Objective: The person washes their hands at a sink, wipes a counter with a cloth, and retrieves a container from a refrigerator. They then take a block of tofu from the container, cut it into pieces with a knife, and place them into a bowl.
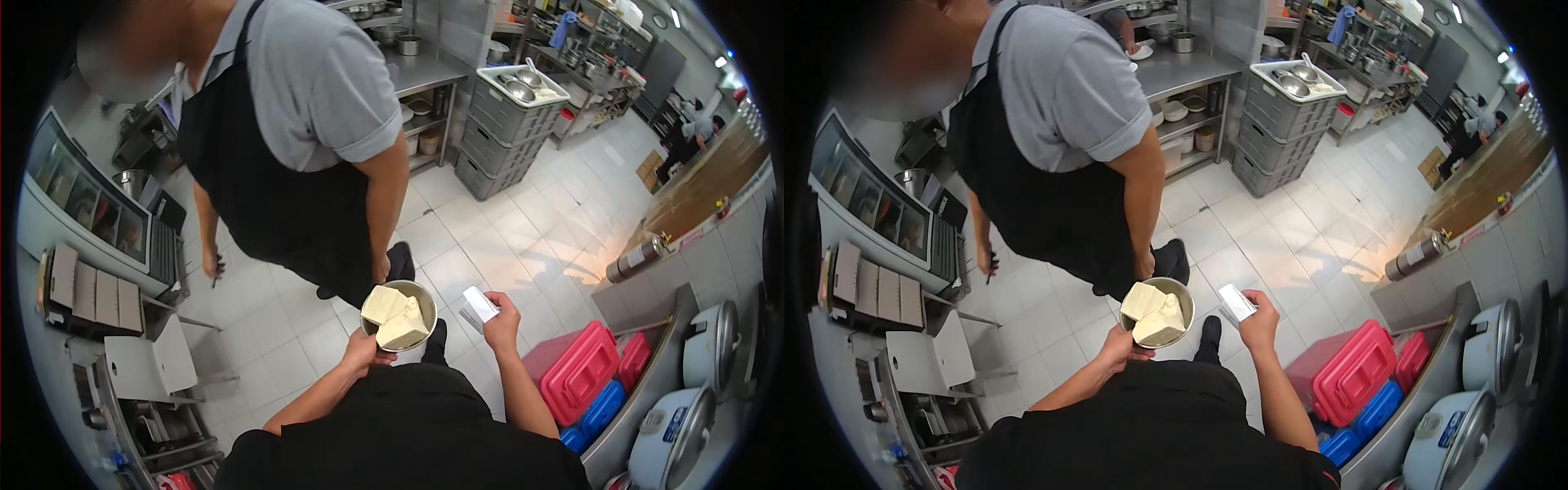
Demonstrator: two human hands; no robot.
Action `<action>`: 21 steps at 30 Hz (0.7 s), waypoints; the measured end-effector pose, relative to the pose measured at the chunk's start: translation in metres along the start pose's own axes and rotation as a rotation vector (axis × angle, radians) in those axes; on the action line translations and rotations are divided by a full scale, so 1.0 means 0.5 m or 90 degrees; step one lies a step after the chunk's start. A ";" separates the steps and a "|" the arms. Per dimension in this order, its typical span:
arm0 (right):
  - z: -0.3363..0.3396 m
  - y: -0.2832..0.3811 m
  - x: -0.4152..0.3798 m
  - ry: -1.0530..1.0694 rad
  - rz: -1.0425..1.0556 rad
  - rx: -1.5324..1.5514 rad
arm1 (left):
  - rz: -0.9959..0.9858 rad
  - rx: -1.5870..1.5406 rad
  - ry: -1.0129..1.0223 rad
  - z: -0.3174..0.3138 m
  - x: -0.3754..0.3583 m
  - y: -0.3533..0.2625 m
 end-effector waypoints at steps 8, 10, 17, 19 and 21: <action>-0.088 -0.096 0.101 0.208 -0.458 0.334 | -0.182 -0.128 -0.101 -0.185 0.144 -0.125; -0.090 -0.051 0.145 0.229 -0.490 0.400 | -0.218 -0.116 -0.121 -0.219 0.219 -0.162; -0.127 0.015 0.297 0.289 -0.474 0.527 | -0.230 -0.197 -0.111 -0.340 0.324 -0.284; -0.151 0.035 0.323 0.322 -0.491 0.555 | -0.219 -0.234 -0.150 -0.348 0.356 -0.294; -0.183 0.047 0.347 0.355 -0.510 0.559 | -0.307 -0.252 -0.203 -0.343 0.401 -0.301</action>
Point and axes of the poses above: each hand's wrist, its own x-axis towards the middle knuckle, its own z-axis out of the back of the hand, y = z × x, the point moved 1 cm from there along x, towards the middle knuckle, and after that the axes turned 5 degrees about -y, right-handed, at the moved point
